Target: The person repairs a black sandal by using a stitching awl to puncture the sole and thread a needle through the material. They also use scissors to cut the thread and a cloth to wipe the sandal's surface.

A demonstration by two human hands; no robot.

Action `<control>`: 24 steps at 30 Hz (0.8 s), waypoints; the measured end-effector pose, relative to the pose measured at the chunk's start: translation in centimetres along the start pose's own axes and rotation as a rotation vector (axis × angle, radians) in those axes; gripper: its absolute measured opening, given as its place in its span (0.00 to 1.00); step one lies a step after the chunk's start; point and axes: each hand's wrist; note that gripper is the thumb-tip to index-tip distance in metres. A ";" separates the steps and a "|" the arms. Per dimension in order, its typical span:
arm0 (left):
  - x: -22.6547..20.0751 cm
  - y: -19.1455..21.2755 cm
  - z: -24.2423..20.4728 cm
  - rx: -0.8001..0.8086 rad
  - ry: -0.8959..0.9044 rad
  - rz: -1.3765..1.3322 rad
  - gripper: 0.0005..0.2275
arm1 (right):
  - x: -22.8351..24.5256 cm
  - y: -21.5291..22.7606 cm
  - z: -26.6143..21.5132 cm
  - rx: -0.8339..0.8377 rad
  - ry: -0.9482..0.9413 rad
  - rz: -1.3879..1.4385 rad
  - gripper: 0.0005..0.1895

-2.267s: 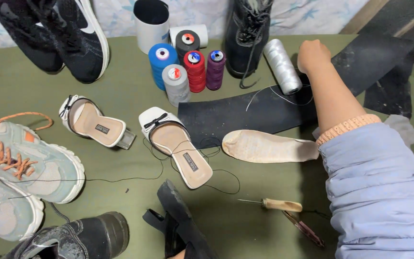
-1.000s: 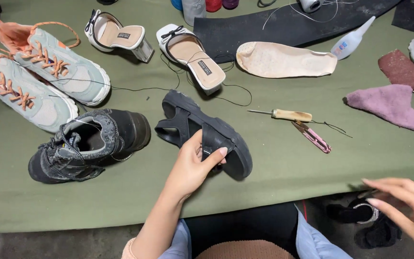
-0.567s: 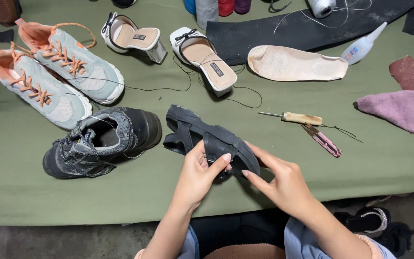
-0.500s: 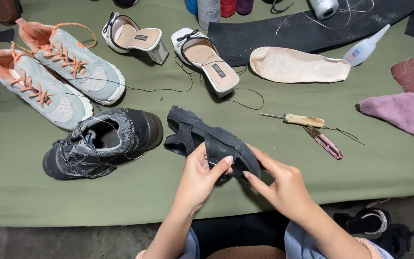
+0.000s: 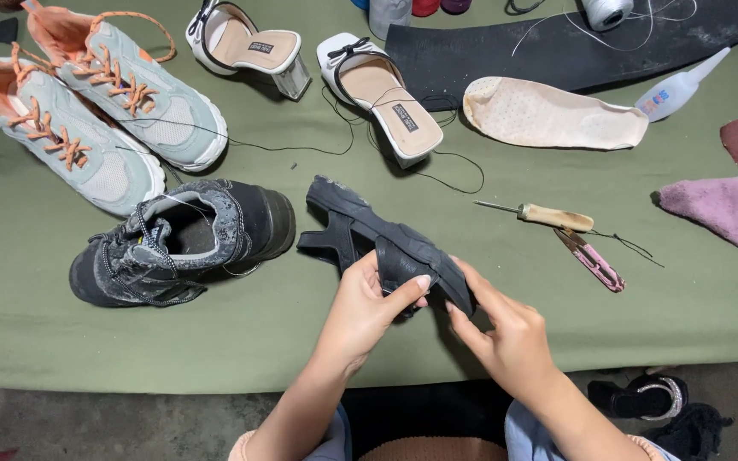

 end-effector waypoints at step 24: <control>-0.7 -1.0 -2.9 -0.324 -0.446 0.518 0.28 | 1.0 -0.4 0.8 -0.082 -0.440 0.546 0.27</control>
Point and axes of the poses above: each hand's wrist, its own z-axis towards the middle knuckle, its own y-axis out of the back of the hand, x = y × z
